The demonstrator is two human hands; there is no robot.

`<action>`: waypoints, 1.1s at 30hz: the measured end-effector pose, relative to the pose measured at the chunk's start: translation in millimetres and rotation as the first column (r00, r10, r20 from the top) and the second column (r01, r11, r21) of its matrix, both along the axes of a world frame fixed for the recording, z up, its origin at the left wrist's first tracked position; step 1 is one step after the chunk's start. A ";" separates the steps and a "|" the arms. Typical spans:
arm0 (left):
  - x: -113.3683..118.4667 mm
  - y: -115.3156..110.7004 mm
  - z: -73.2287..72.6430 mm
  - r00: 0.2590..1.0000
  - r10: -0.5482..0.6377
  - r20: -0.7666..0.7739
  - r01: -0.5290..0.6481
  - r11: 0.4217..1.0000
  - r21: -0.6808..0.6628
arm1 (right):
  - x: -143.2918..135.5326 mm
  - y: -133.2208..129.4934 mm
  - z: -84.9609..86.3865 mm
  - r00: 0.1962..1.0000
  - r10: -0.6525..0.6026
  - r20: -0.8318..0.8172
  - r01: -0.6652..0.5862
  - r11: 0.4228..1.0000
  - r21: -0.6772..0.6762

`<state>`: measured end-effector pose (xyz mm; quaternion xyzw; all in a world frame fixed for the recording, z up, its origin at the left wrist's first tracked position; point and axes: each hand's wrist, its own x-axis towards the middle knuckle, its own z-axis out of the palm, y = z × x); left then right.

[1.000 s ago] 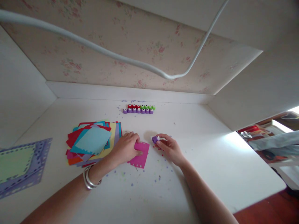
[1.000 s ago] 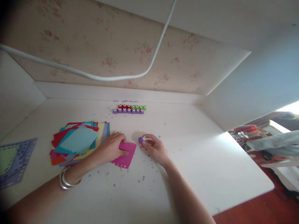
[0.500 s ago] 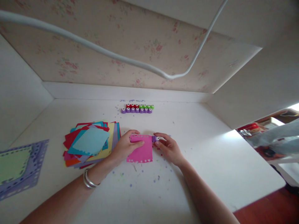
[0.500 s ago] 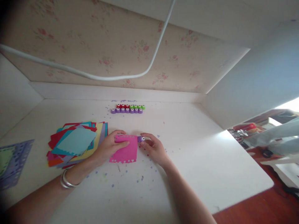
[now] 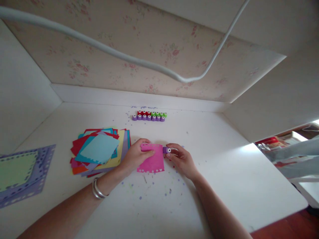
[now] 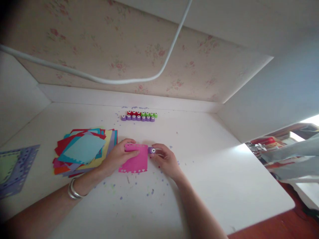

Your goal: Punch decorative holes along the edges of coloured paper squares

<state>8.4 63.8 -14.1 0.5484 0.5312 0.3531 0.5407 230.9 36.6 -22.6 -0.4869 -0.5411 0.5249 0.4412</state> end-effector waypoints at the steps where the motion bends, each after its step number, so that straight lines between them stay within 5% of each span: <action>1: -0.1 -0.1 -0.3 1.000 -0.001 -0.002 0.001 1.000 -0.001 | 0.0 0.2 -0.3 1.000 0.001 0.004 -0.001 1.000 0.006; 19: -1.9 -1.9 8.0 0.999 -0.025 -0.040 0.024 0.999 -0.028 | -1.3 -0.2 -3.6 1.000 -0.002 -0.026 -0.001 0.994 -0.108; 33: -0.9 -0.7 4.7 0.997 -0.022 -0.075 0.023 1.000 0.008 | -0.4 0.9 -6.0 1.000 0.009 0.016 -0.008 0.998 -0.057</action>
